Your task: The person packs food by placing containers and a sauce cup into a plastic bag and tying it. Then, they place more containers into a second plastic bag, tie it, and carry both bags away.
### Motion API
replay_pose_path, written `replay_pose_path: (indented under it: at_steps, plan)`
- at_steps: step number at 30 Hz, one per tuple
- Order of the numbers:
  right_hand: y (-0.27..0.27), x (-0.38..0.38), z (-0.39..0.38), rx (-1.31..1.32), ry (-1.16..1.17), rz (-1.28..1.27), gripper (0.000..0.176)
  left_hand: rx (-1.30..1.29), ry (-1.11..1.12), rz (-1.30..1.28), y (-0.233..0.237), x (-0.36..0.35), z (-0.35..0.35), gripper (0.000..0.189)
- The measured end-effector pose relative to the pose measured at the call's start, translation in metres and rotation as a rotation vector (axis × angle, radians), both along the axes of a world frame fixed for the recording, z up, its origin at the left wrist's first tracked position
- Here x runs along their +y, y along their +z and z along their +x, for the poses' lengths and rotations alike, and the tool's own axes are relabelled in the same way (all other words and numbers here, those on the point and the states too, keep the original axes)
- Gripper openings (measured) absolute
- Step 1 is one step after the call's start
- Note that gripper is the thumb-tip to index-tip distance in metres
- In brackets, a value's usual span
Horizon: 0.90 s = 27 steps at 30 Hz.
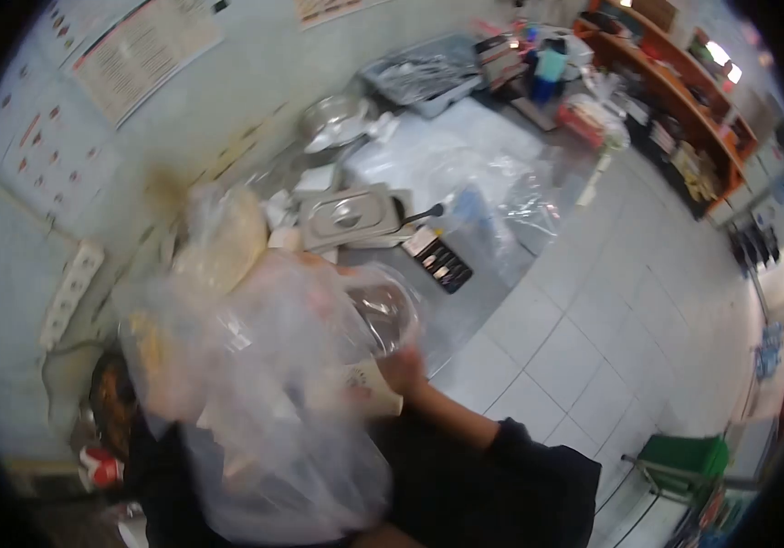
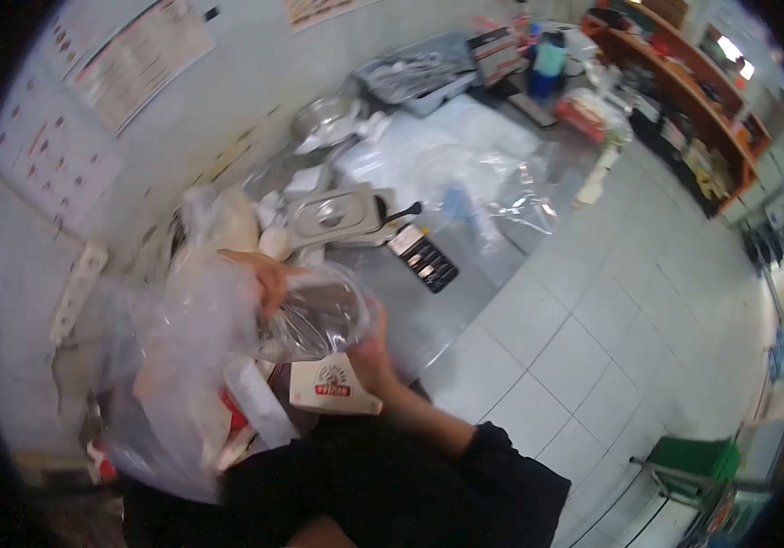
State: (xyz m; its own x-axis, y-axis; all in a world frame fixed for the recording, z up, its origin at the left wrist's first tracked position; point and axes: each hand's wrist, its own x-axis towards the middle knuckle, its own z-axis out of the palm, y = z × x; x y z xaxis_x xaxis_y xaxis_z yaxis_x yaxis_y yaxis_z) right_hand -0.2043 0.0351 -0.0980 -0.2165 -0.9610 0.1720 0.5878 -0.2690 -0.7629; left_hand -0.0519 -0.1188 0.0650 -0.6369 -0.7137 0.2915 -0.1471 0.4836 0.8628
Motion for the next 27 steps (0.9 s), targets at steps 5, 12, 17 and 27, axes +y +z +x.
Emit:
replay_pose_path:
  at_steps: [5,12,17,27]
  plan:
    - [0.011,-0.009,-0.01,-0.523,0.64,0.243,0.091,-0.007,-0.029,-0.008,0.013,0.017,-0.006,0.022]
    - [0.0,-0.012,-0.002,-0.692,0.724,0.367,0.084,-0.028,-0.11,-0.049,0.018,0.021,-0.023,0.014]
    - [0.0,-0.012,-0.009,0.017,-0.063,0.28,0.088,-0.038,-0.184,-0.086,0.012,0.018,-0.041,0.01]
    - [-0.002,0.022,-0.087,0.393,0.033,0.162,0.1,0.071,-0.701,-0.091,-0.052,-0.011,-0.087,0.011]
